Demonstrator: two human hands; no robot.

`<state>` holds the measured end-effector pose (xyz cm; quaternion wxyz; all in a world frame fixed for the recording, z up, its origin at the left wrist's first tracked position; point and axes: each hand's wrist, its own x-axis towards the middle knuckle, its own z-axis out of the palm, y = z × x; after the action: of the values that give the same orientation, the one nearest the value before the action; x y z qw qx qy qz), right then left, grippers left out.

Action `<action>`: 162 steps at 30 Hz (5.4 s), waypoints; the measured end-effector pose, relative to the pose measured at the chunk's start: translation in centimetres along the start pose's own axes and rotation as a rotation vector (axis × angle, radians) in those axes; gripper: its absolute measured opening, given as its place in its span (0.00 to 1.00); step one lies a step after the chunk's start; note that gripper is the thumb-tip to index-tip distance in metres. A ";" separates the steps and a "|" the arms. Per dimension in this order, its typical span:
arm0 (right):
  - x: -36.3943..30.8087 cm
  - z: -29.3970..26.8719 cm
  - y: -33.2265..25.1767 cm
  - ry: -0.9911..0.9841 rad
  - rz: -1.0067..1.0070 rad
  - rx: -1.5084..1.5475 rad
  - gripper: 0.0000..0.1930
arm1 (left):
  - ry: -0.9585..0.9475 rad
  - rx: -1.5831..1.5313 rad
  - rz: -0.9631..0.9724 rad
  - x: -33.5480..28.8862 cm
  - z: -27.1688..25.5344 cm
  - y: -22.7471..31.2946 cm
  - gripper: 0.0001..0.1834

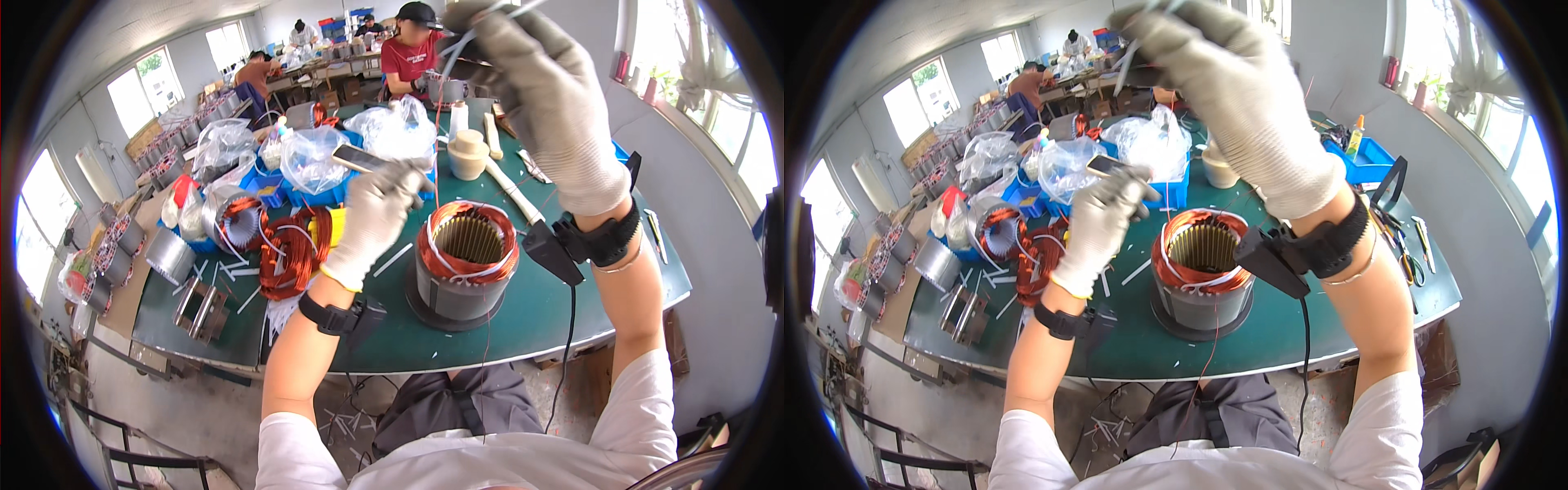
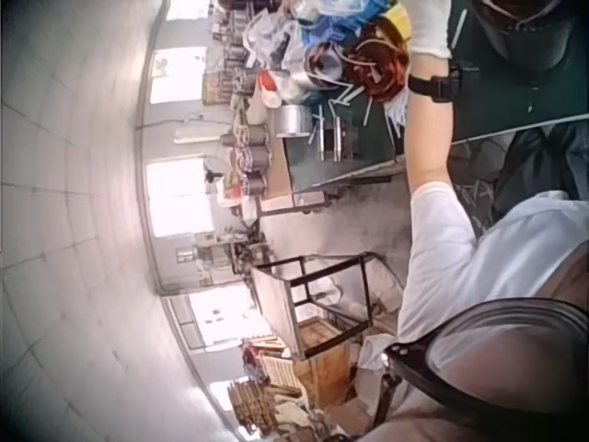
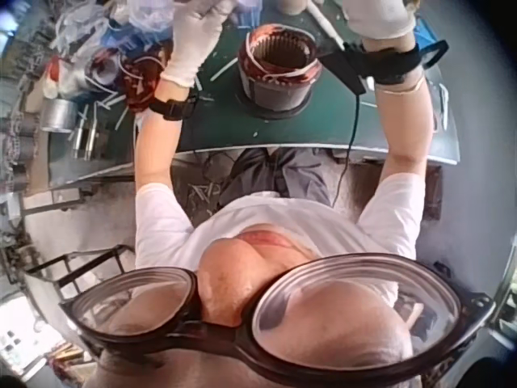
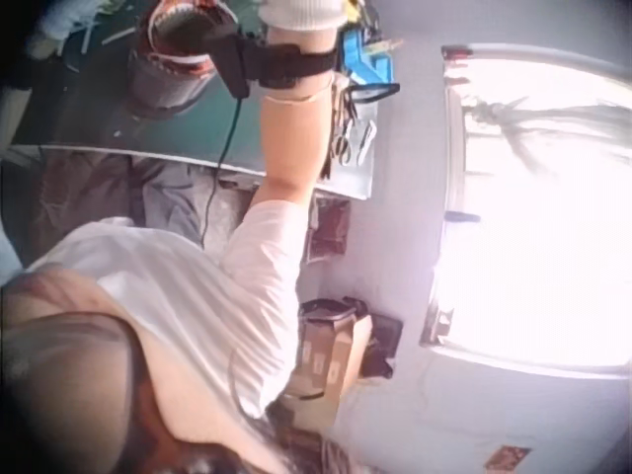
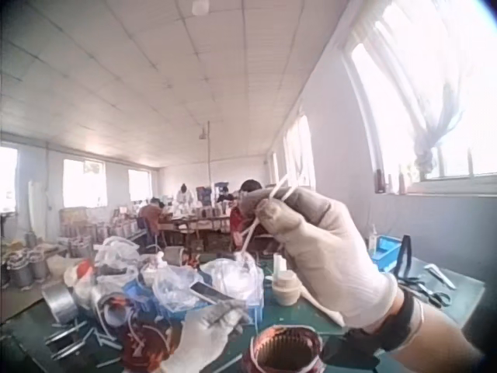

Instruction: The person is assembling an electric motor stator by winding and organizing copper coils into the stator core slots and securing them with insulation strips.

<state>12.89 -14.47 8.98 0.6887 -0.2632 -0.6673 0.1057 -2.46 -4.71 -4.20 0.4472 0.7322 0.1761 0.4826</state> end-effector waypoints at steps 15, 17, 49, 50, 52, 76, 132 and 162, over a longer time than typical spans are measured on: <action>-1.0 0.3 2.8 -0.026 -0.279 -0.289 0.09 | -0.119 0.106 0.163 2.6 -0.6 8.4 0.18; -1.2 0.2 2.8 -0.004 -0.252 -0.240 0.09 | -0.115 0.174 0.145 2.5 -0.4 8.6 0.18; -2.2 -0.4 2.7 -0.181 -0.223 -0.520 0.09 | -0.147 0.246 0.000 1.4 -2.0 4.0 0.22; -2.2 -0.5 3.0 -0.203 -0.104 -0.538 0.08 | -0.217 0.261 -0.043 1.2 -2.2 2.7 0.23; -2.1 0.3 4.6 -0.219 -0.213 -0.444 0.10 | -0.220 0.110 -0.235 -0.4 -2.0 0.0 0.23; -5.4 -5.0 9.1 -0.144 0.578 -0.435 0.16 | 0.487 0.721 0.435 -3.3 0.9 -4.3 0.14; -1.9 -3.0 -1.9 -0.128 -0.060 -0.504 0.10 | -0.251 0.270 0.044 1.4 1.0 8.7 0.18; -3.4 -0.1 -1.0 -0.095 -0.089 -0.498 0.12 | -0.255 0.642 -0.003 0.2 0.6 3.3 0.14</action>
<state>12.46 -17.01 6.59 0.5744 -0.3899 -0.7152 -0.0803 -2.40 -6.65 -1.49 0.2132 0.8897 0.2627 0.3067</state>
